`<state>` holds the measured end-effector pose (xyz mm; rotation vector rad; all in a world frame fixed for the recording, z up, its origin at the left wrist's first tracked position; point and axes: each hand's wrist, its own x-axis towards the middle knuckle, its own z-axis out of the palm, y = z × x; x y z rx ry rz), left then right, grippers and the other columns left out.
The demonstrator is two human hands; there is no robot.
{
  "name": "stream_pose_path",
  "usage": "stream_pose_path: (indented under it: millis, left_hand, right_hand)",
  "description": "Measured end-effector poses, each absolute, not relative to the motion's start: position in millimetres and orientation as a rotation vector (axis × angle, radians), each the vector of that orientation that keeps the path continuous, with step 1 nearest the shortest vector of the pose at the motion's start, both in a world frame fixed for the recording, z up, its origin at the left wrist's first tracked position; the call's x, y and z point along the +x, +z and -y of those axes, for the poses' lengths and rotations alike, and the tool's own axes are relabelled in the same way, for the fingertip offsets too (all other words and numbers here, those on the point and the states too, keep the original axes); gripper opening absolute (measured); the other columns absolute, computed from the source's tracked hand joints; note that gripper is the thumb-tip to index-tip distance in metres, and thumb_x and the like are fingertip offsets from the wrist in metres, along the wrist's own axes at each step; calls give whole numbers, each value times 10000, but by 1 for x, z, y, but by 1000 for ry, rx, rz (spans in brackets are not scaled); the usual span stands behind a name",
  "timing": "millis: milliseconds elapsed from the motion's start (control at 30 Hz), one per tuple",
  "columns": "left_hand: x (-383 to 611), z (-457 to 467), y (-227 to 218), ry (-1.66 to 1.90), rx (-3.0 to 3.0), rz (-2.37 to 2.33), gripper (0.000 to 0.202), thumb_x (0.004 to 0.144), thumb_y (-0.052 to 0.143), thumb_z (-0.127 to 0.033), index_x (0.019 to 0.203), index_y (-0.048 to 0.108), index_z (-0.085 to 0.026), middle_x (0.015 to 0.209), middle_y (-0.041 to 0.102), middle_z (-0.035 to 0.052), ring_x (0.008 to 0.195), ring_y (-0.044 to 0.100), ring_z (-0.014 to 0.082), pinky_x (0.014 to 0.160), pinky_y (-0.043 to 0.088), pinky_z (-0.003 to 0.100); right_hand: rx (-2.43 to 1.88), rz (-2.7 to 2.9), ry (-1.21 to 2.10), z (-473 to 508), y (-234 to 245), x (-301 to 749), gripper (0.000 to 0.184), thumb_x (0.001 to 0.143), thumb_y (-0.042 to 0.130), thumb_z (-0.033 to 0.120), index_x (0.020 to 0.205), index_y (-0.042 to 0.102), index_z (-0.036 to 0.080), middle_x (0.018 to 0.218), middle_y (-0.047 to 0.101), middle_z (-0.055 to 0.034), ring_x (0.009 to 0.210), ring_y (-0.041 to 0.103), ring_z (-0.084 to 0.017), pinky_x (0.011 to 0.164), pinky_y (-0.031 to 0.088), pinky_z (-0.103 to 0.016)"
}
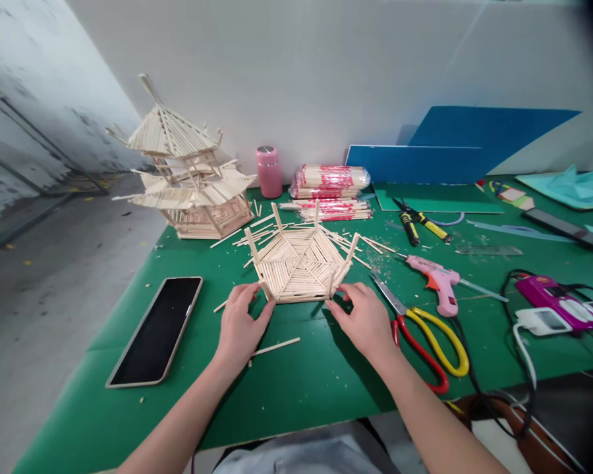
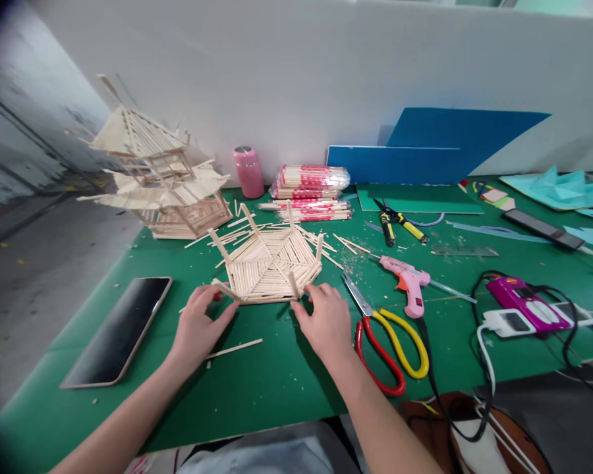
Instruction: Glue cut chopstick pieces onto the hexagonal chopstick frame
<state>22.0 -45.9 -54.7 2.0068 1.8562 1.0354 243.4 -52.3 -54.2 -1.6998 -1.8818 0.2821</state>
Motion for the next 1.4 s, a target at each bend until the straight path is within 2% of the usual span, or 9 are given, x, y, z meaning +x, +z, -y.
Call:
stream_pose_path:
  millis: [433,800,967,1067,1200,1233,1300,1333,1400]
  left_hand:
    - [25,44,-59,1011,1972,-1711,162,771,497,-282,785,605,-163,868,607,64,796,569,185,723,446,303]
    - [25,43,-57,1028,1801,-1699,267,705,557,-356,867,593,-147,762,597,34,691,547,167,674,438,303]
    - [24,44,-53,1036,1709,-1594,326,669,599,-374,881,595,-127,759,608,34,676,555,150,657,451,277]
    - [25,45,-52,1058,1662,-1546,349,652,615,-370,895,592,-121,755,608,30,672,558,140,664,456,268]
    - [26,47,-53,1091,1625,-1521,374,633,634,-360,913,583,-118,768,599,27,680,555,132,688,455,274]
    - [26,47,-53,1096,1622,-1520,379,629,639,-356,917,582,-117,771,598,27,679,554,130,691,455,276]
    - [26,47,-53,1105,1620,-1523,385,620,647,-352,918,583,-116,769,598,25,675,554,130,692,455,279]
    - [27,48,-53,1110,1621,-1526,385,616,650,-352,914,585,-117,763,598,23,672,553,130,690,456,281]
    - [27,48,-54,1120,1628,-1536,382,609,652,-353,905,592,-120,741,596,17,664,553,133,681,457,281]
  right_hand:
    - [-1588,1819,297,49,-58,241,167,804,509,270,698,621,207,711,590,-21,722,528,-159,653,378,-248]
    - [-1699,1112,-58,91,-36,358,394,898,245,397,618,432,192,560,472,-1,525,467,-128,508,358,-242]
    - [-1824,1023,-254,133,-31,417,370,834,409,402,562,525,179,514,516,-40,517,491,-155,530,353,-289]
    - [-1919,1103,-337,151,-34,435,174,747,542,329,748,637,184,670,607,-89,662,554,-216,593,362,-330]
    - [-1999,1135,-642,162,-36,436,625,616,682,317,1188,483,161,1040,567,-196,968,503,-320,680,381,-394]
    - [-1935,1157,-672,162,-35,431,563,628,679,323,1141,515,159,1051,563,-196,974,506,-309,707,396,-387]
    - [-1737,1246,-594,160,-34,415,196,714,614,312,856,615,177,948,604,-150,888,548,-251,751,418,-347]
    - [-1656,1305,-521,157,-34,405,130,752,576,306,708,602,188,862,618,-118,826,562,-221,747,427,-329]
    - [-1572,1405,-365,148,-34,384,212,801,515,289,619,569,196,771,608,-71,759,568,-183,711,445,-305]
